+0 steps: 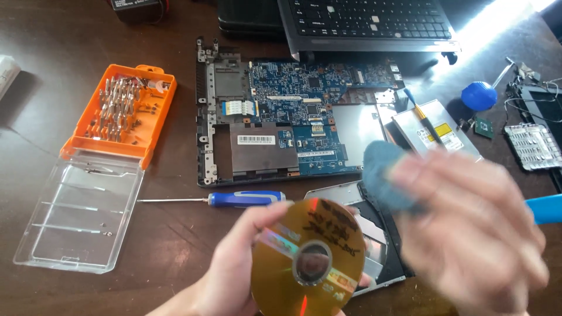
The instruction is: Cleaning a DVD disc with a cloth and inserting it into a laptop's internal optical drive tray.
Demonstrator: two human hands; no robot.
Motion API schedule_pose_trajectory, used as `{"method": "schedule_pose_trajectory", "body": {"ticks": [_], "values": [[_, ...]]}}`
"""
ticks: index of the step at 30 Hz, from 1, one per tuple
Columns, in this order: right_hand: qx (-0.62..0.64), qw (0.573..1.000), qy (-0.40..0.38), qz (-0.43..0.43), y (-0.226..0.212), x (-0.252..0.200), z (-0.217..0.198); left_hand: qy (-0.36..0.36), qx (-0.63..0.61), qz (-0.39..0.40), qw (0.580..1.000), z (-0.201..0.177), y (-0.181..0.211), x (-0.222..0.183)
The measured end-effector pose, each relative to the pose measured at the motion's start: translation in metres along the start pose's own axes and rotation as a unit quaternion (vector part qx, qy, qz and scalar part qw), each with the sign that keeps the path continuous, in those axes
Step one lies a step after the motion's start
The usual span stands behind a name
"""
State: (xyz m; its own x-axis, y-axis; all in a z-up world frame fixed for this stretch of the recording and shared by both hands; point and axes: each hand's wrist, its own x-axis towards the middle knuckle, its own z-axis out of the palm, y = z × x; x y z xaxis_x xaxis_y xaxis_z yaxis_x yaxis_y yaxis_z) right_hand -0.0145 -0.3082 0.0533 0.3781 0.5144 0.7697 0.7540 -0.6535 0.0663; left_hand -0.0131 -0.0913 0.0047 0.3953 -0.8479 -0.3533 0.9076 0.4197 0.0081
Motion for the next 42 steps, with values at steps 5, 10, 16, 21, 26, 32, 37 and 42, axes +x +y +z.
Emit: {"method": "schedule_pose_trajectory", "body": {"ticks": [5, 10, 16, 21, 26, 32, 37, 42], "values": [[0.144, 0.978, -0.148, 0.009, -0.026, 0.025, 0.009, 0.022, -0.009, 0.012, 1.0, -0.01, 0.0, -0.001], [0.315, 0.915, -0.029, 0.251, -0.024, -0.008, 0.013, 0.04, 0.008, 0.031, 0.999, 0.001, 0.006, -0.004], [0.388, 0.844, -0.098, 0.358, -0.008, -0.003, 0.02, -0.148, 0.039, 0.16, 0.975, -0.001, -0.004, -0.026], [0.331, 0.829, -0.218, 0.394, -0.003, -0.007, 0.018, -0.066, 0.097, 0.139, 0.983, 0.003, -0.006, -0.034], [0.305, 0.831, -0.223, 0.408, 0.002, -0.006, 0.014, 0.049, -0.045, 0.024, 0.997, 0.02, -0.006, -0.024], [0.447, 0.77, -0.271, 0.365, 0.01, -0.004, 0.011, -0.007, -0.052, 0.026, 0.998, 0.001, -0.004, -0.013], [0.227, 0.877, -0.21, 0.367, -0.005, -0.006, 0.024, -0.074, -0.062, 0.032, 0.995, -0.012, -0.005, -0.006], [0.376, 0.813, -0.286, 0.34, 0.025, -0.007, 0.009, 0.033, -0.117, -0.039, 0.992, 0.023, -0.008, -0.009]]}}
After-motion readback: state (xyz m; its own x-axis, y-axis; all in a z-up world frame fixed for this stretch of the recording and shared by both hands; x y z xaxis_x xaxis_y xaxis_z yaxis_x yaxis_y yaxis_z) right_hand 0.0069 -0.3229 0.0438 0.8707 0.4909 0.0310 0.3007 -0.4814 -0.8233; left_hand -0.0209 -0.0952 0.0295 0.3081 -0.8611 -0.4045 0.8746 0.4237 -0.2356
